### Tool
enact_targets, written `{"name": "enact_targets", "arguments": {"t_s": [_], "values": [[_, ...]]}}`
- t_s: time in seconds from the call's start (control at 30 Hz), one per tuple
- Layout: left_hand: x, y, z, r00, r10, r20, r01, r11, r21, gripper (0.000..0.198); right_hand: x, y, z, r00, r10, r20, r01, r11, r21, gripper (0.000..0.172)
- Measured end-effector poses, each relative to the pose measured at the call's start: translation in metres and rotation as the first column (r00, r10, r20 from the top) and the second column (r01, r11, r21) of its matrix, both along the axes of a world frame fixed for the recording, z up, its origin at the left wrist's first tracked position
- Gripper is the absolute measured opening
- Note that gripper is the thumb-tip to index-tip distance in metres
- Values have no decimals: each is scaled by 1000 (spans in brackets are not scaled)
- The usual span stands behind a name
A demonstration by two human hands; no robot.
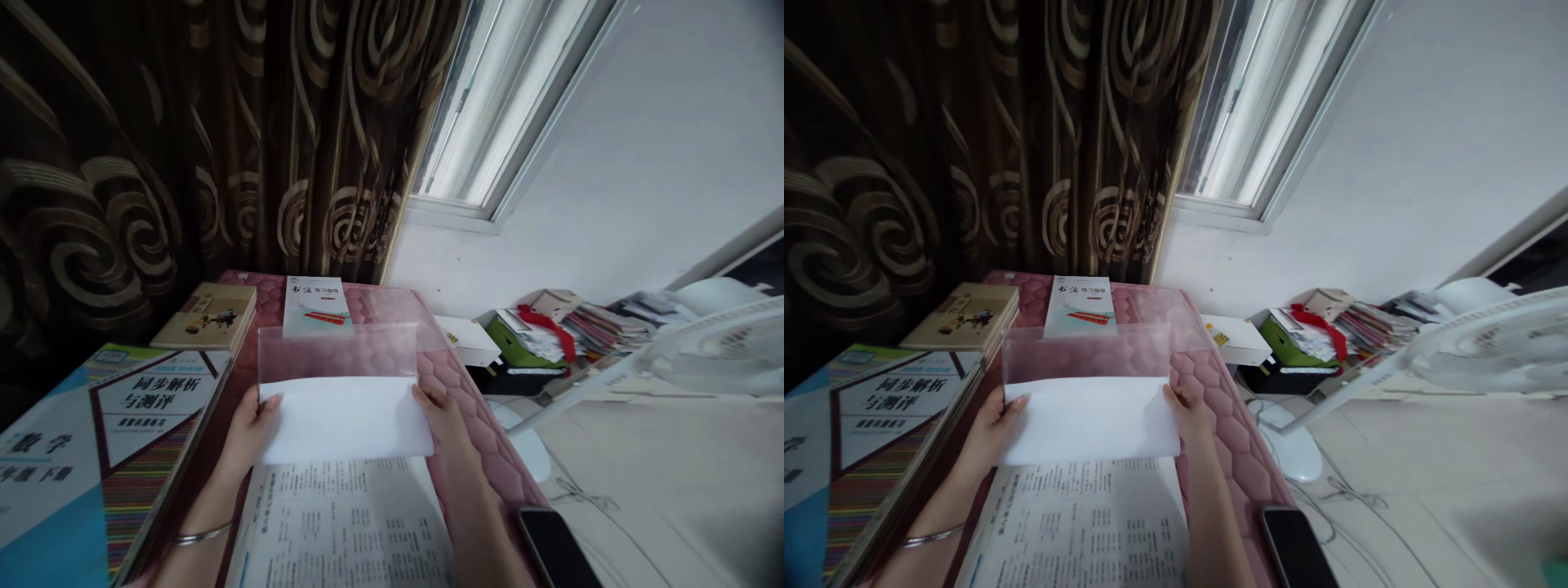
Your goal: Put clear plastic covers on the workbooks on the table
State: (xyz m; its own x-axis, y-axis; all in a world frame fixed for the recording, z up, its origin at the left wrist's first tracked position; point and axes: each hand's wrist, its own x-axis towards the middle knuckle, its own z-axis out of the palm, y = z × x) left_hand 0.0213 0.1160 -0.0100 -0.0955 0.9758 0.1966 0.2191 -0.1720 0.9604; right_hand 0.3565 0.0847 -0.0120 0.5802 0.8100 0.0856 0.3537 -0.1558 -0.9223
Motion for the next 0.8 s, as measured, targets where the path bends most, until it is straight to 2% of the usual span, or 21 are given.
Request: {"name": "enact_targets", "arguments": {"t_s": [0.1, 0.23, 0.4, 0.47, 0.63, 0.8], "values": [[0, 0, 0, 1000, -4, 14, 4, 1000, -8, 39, -7, -2, 8, 997, 40, -69, -41, 999, -24, 38], [-1, 1, -1, 1000, 5, 14, -5, 1000, 4, 39, -14, -3, 12, 998, 2, 63, -1, 1000, -20, 36], [-2, -1, -2, 1000, -16, 24, 17, 999, -28, 36, -19, 0, 7, 989, -38, 143, 29, 997, 68, 45], [-1, -3, -1, 999, -31, 32, 33, 999, -43, 34, -19, 0, 8, 991, -45, 126, 37, 997, 71, 47], [1, -5, 4, 1000, -4, 19, 5, 1000, -24, 32, -13, -6, 16, 998, 2, 65, 0, 1000, -28, 45], [1, -5, 5, 1000, 3, 14, -2, 1000, -16, 29, -20, -3, 11, 994, -36, 102, 34, 999, 21, 45]]}}
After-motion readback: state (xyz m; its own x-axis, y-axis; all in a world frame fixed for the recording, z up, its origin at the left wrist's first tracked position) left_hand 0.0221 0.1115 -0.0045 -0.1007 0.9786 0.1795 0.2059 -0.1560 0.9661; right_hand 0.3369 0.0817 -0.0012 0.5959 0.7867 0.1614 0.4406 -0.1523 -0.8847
